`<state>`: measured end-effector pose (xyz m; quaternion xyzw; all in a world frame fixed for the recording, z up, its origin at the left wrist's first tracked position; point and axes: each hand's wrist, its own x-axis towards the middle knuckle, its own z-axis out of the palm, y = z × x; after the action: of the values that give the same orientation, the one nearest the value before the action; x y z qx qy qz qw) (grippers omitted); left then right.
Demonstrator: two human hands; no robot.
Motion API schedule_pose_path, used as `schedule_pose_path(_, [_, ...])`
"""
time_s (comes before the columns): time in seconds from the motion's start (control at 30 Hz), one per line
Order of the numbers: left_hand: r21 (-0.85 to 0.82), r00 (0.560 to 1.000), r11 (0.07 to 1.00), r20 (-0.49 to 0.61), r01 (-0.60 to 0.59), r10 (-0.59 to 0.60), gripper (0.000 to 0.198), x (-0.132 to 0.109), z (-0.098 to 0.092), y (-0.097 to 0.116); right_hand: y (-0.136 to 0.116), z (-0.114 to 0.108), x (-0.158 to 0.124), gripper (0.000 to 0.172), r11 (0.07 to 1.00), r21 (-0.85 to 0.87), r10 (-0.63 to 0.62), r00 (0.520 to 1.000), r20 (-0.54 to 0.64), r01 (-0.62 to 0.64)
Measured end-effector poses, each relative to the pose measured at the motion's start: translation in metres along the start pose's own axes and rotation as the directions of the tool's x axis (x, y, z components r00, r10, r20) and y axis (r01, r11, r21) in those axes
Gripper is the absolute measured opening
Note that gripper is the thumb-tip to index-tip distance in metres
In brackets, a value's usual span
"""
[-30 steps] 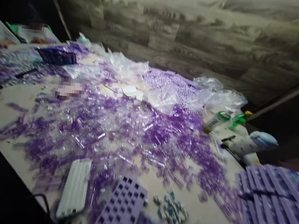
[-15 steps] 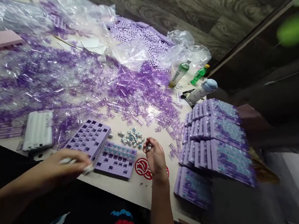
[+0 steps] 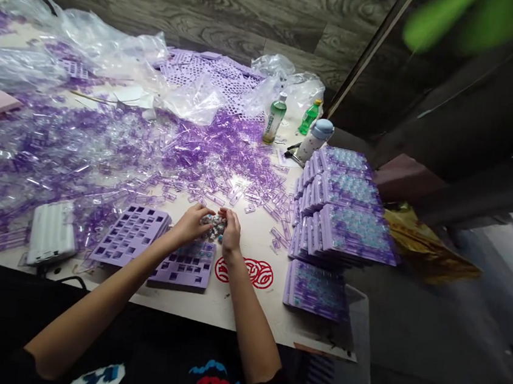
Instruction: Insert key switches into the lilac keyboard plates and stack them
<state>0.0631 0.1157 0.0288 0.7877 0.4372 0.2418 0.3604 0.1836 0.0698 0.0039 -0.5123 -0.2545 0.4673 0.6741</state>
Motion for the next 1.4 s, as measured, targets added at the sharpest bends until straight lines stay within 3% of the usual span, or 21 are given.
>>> schedule_pose_path(0.17, [-0.071,0.999,0.997,-0.036,-0.019,0.016,0.031,-0.003,0.002,-0.004,-0.004,0.004,-0.004,0.055,1.000,-0.018,-0.006,0.991,0.137,0.008])
schedule_pose_path(0.33, [-0.213,0.988,0.973,-0.105,0.089,-0.114,0.047,-0.006,-0.005,-0.005,-0.010,0.006,-0.005,0.061,0.992,-0.115,-0.026,0.965,0.263,0.058])
schedule_pose_path(0.43, [-0.315,0.971,0.939,-0.141,0.141,-0.193,0.048,-0.005,-0.022,-0.007,-0.016,0.010,-0.005,0.052,0.954,-0.244,-0.093,0.943,0.318,0.176])
schedule_pose_path(0.53, [-0.391,0.964,0.912,-0.175,0.119,-0.201,0.046,-0.011,-0.051,-0.002,-0.023,0.019,-0.003,0.037,0.880,-0.380,-0.122,0.908,0.400,0.285])
schedule_pose_path(0.67, [-0.404,0.942,0.914,-0.285,0.049,-0.176,0.035,-0.051,-0.085,0.015,-0.020,0.040,-0.002,0.013,0.745,-0.523,-0.080,0.835,0.545,0.413])
schedule_pose_path(0.73, [-0.320,0.915,0.947,-0.377,0.018,-0.144,0.022,-0.082,-0.088,0.023,-0.013,0.055,-0.004,0.009,0.639,-0.595,-0.053,0.800,0.598,0.487])
schedule_pose_path(0.77, [-0.253,0.924,0.967,-0.373,-0.013,-0.085,0.019,-0.097,-0.084,0.025,-0.010,0.062,-0.006,0.011,0.539,-0.645,-0.034,0.779,0.626,0.542])
schedule_pose_path(0.83, [-0.125,0.961,0.979,-0.243,-0.163,0.129,0.020,-0.124,-0.070,0.026,-0.005,0.074,-0.010,0.015,0.255,-0.712,0.021,0.733,0.680,0.654])
schedule_pose_path(0.9, [-0.022,0.934,0.935,-0.057,-0.355,0.353,0.025,-0.143,-0.050,0.020,-0.004,0.081,-0.013,0.014,0.012,-0.703,0.077,0.700,0.710,0.711])
schedule_pose_path(0.97, [0.114,0.906,0.900,0.017,-0.421,0.422,0.026,-0.153,-0.032,0.010,-0.006,0.081,-0.014,0.012,-0.057,-0.691,0.097,0.693,0.714,0.721])
schedule_pose_path(1.07, [0.282,0.903,0.862,0.044,-0.422,0.428,0.028,-0.158,-0.013,-0.006,-0.013,0.068,-0.011,0.012,-0.052,-0.707,0.091,0.709,0.700,0.705])
schedule_pose_path(1.17, [0.314,0.896,0.844,0.059,-0.434,0.439,0.034,-0.159,-0.002,-0.018,-0.023,0.042,-0.005,0.016,0.041,-0.735,0.004,0.735,0.678,0.677])
schedule_pose_path(1.3, [0.300,0.888,0.839,0.089,-0.455,0.450,0.039,-0.159,0.006,-0.022,-0.040,-0.010,-0.002,0.008,0.179,-0.830,-0.185,0.846,0.499,0.529])
schedule_pose_path(1.4, [0.284,0.886,0.841,0.097,-0.462,0.454,0.041,-0.159,0.009,-0.020,-0.046,-0.048,-0.006,0.013,0.279,-0.846,-0.175,0.890,0.421,0.455])
